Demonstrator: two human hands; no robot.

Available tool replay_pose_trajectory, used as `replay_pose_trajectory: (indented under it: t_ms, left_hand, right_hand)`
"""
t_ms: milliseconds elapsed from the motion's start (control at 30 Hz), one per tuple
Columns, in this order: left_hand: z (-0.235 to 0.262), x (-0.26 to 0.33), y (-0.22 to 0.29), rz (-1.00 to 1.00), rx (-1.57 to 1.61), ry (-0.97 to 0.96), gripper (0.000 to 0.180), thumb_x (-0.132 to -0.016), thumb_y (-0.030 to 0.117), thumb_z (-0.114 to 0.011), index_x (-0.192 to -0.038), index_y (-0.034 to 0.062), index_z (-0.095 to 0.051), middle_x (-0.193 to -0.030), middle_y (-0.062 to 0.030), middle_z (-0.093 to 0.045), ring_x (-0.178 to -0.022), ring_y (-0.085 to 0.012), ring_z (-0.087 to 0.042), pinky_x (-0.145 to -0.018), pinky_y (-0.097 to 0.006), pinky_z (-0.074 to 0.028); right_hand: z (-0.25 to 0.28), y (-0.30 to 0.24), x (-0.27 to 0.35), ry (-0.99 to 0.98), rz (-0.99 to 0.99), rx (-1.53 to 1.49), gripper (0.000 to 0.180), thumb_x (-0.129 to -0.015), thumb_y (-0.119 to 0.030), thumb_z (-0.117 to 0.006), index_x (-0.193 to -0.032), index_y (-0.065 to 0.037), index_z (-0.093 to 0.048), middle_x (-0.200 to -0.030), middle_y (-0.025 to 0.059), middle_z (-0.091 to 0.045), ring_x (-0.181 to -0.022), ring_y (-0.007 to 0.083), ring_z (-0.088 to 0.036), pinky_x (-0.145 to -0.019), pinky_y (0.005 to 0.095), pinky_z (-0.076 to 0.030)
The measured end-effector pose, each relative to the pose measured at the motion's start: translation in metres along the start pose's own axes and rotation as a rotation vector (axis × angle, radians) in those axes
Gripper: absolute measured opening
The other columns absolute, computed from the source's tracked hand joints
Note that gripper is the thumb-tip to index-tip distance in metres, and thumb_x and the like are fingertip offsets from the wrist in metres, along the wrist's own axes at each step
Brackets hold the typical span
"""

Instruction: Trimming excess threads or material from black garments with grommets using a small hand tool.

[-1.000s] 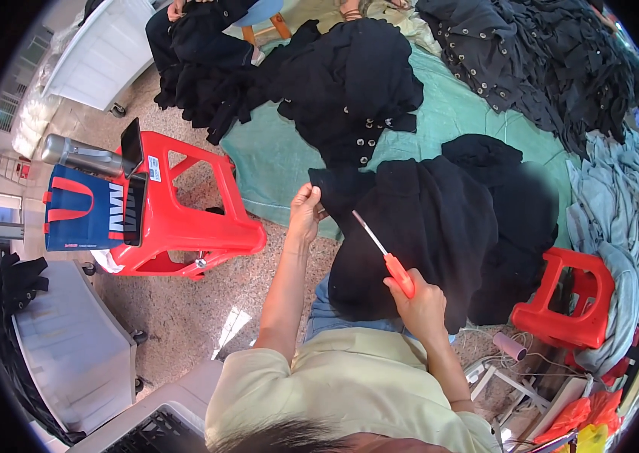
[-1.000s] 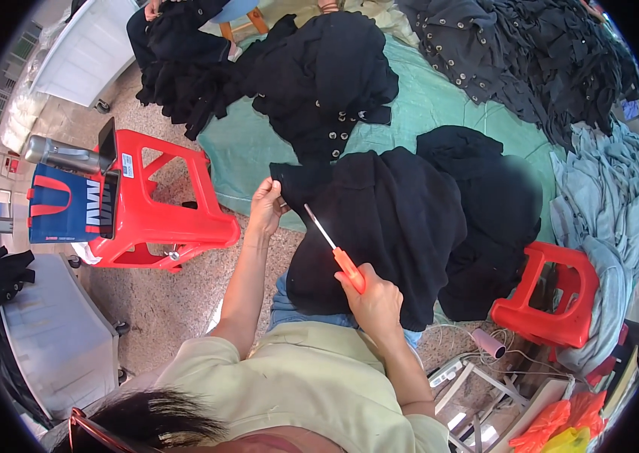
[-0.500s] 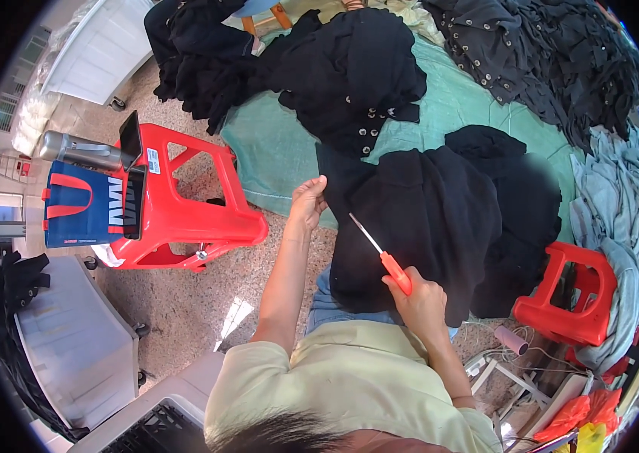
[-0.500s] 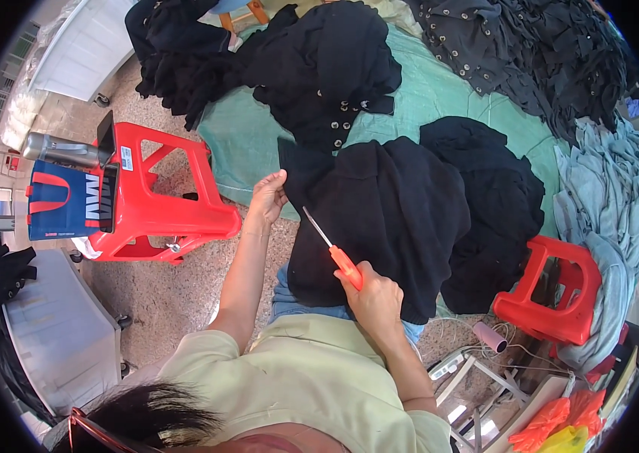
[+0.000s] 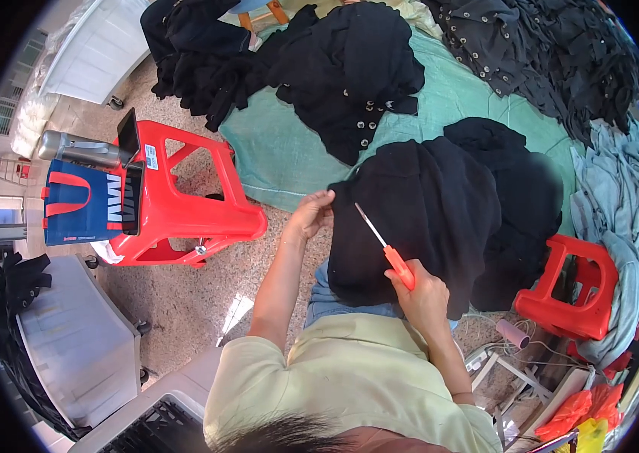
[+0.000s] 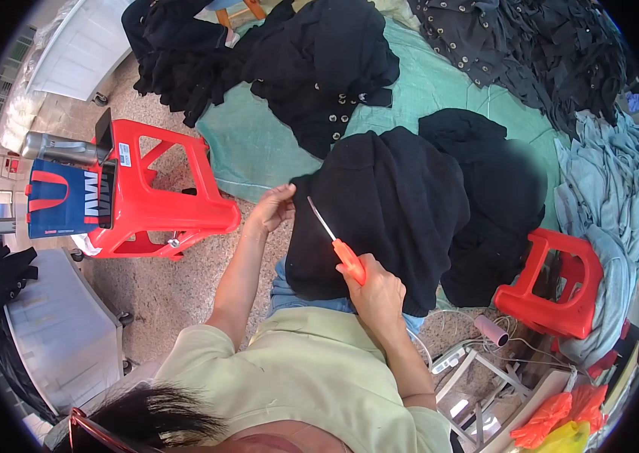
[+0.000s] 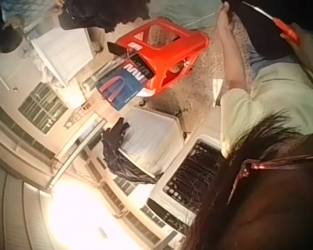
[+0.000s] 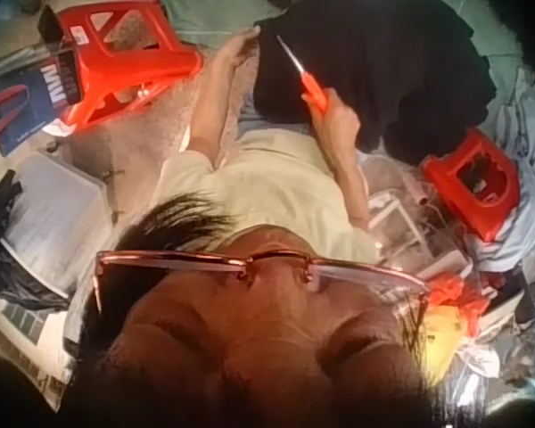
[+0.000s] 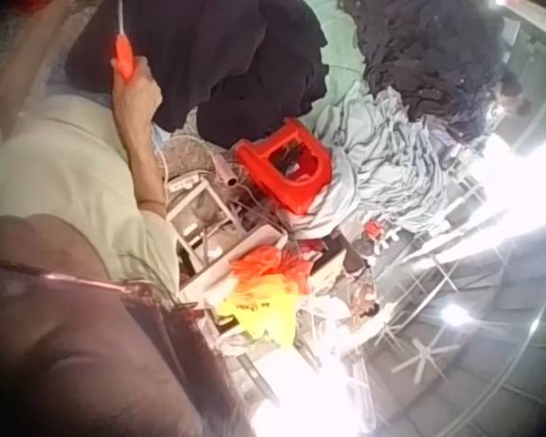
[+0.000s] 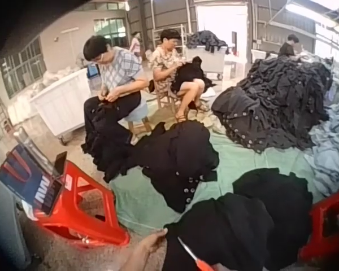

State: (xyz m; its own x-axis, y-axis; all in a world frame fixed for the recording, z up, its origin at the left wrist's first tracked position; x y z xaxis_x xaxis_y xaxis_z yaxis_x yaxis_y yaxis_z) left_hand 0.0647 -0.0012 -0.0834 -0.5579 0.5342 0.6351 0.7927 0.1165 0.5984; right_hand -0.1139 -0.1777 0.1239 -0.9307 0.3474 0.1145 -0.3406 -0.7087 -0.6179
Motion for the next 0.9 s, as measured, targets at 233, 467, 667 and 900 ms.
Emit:
replay_pose_trajectory:
  t_ms: [233, 467, 667, 900]
  left_hand:
    - [0.004, 0.026, 0.052, -0.265, -0.051, 0.165, 0.019, -0.089, 0.028, -0.063, -0.089, 0.0091, -0.061, -0.081, -0.0022, -0.067, -0.063, -0.0103, -0.063, -0.055, -0.024, -0.052]
    - [-0.012, 0.047, 0.036, -0.195, 0.036, 0.112, 0.022, -0.090, 0.032, -0.062, -0.092, 0.0097, -0.060, -0.082, -0.0012, -0.067, -0.066, -0.0101, -0.064, -0.056, -0.024, -0.052]
    - [-0.028, 0.064, 0.011, -0.113, 0.002, -0.031, 0.021, -0.091, 0.031, -0.060, -0.094, 0.0105, -0.056, -0.083, -0.0023, -0.064, -0.060, -0.0110, -0.063, -0.049, -0.023, -0.052]
    - [0.005, 0.072, 0.012, -0.102, -0.081, 0.166, 0.017, -0.093, 0.027, -0.055, -0.099, 0.0110, -0.052, -0.083, -0.0040, -0.064, -0.062, -0.0152, -0.064, -0.053, -0.029, -0.054]
  right_hand:
    - [-0.002, -0.005, 0.010, -0.143, 0.002, 0.004, 0.030, -0.082, -0.033, -0.069, -0.081, -0.005, -0.059, -0.056, 0.0159, -0.057, -0.055, 0.0374, -0.058, -0.049, 0.0426, -0.043]
    - [0.012, -0.005, 0.011, -0.010, 0.071, -0.016, 0.031, -0.082, -0.034, -0.068, -0.081, -0.006, -0.058, -0.063, 0.0160, -0.061, -0.057, 0.0386, -0.059, -0.049, 0.0448, -0.045]
    - [0.022, 0.000, 0.023, -0.180, 0.002, 0.045, 0.029, -0.081, -0.034, -0.069, -0.083, -0.006, -0.061, -0.059, 0.0153, -0.059, -0.058, 0.0380, -0.059, -0.051, 0.0432, -0.044]
    - [0.041, 0.000, 0.040, -0.362, 0.070, 0.167, 0.029, -0.079, -0.035, -0.069, -0.079, -0.007, -0.061, -0.059, 0.0154, -0.059, -0.059, 0.0371, -0.060, -0.052, 0.0442, -0.045]
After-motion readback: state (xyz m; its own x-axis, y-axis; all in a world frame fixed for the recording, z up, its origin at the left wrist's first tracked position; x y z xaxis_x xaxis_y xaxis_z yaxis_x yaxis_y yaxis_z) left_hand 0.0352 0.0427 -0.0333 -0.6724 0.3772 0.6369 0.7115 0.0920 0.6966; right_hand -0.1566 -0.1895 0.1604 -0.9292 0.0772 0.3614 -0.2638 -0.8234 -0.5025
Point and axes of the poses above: each hand's wrist, its own x-axis away from the middle knuckle, its own z-axis out of the back of the hand, y = z × x, the point moved 6 cm from there along -x, towards the middle knuckle
